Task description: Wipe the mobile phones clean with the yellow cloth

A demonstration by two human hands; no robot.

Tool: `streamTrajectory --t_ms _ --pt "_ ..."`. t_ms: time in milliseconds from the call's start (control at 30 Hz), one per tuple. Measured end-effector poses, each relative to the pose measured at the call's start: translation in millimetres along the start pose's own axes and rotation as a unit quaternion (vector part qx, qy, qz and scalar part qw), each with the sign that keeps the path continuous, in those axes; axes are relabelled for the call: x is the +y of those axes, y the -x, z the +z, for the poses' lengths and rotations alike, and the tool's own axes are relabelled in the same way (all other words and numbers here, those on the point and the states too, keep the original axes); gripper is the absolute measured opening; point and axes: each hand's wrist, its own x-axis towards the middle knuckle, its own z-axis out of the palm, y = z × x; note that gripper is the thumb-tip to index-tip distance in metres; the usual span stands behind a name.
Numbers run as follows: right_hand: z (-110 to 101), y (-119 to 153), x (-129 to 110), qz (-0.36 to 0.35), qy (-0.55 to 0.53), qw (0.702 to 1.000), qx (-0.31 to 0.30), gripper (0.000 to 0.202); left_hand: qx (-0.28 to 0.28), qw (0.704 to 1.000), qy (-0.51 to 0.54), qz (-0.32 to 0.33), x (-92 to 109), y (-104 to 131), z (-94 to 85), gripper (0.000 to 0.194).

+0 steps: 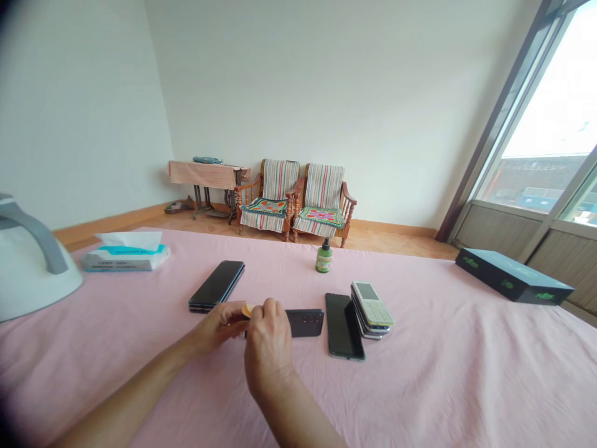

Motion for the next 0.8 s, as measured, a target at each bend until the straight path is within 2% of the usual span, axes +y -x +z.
streamTrajectory --t_ms 133,233,333,467,567,633,700,800 --pt "3.1 -2.6 -13.1 -0.003 -0.016 1.000 -0.014 0.025 0.008 1.000 0.002 0.011 1.9 0.6 1.3 0.039" --pt "0.0 1.9 -4.7 0.004 -0.019 1.000 -0.010 0.024 0.003 1.000 -0.013 0.014 2.1 0.7 2.0 0.036" --pt "-7.9 11.2 20.1 0.025 -0.031 0.999 0.010 0.025 -0.001 0.999 -0.040 0.014 1.7 0.6 2.1 0.034" --pt "-26.7 20.7 65.4 0.065 -0.056 0.996 0.024 0.023 0.007 0.997 -0.077 0.006 3.6 0.3 1.7 0.036" --pt "-43.0 18.9 92.0 0.121 -0.125 0.984 0.037 0.016 0.015 0.995 -0.097 0.003 6.1 0.1 1.8 0.035" --pt "-51.2 14.8 101.1 0.158 -0.206 0.965 0.042 0.021 0.017 0.994 -0.105 0.001 6.8 0.1 2.1 0.035" --pt "-55.4 10.9 104.3 0.195 -0.302 0.933 0.033 0.024 0.017 0.994 -0.112 -0.001 6.6 0.1 2.4 0.034" --pt "-54.1 8.5 104.8 0.274 -0.458 0.846 -0.010 0.031 0.016 0.993 -0.120 -0.003 5.6 0.1 2.7 0.034"
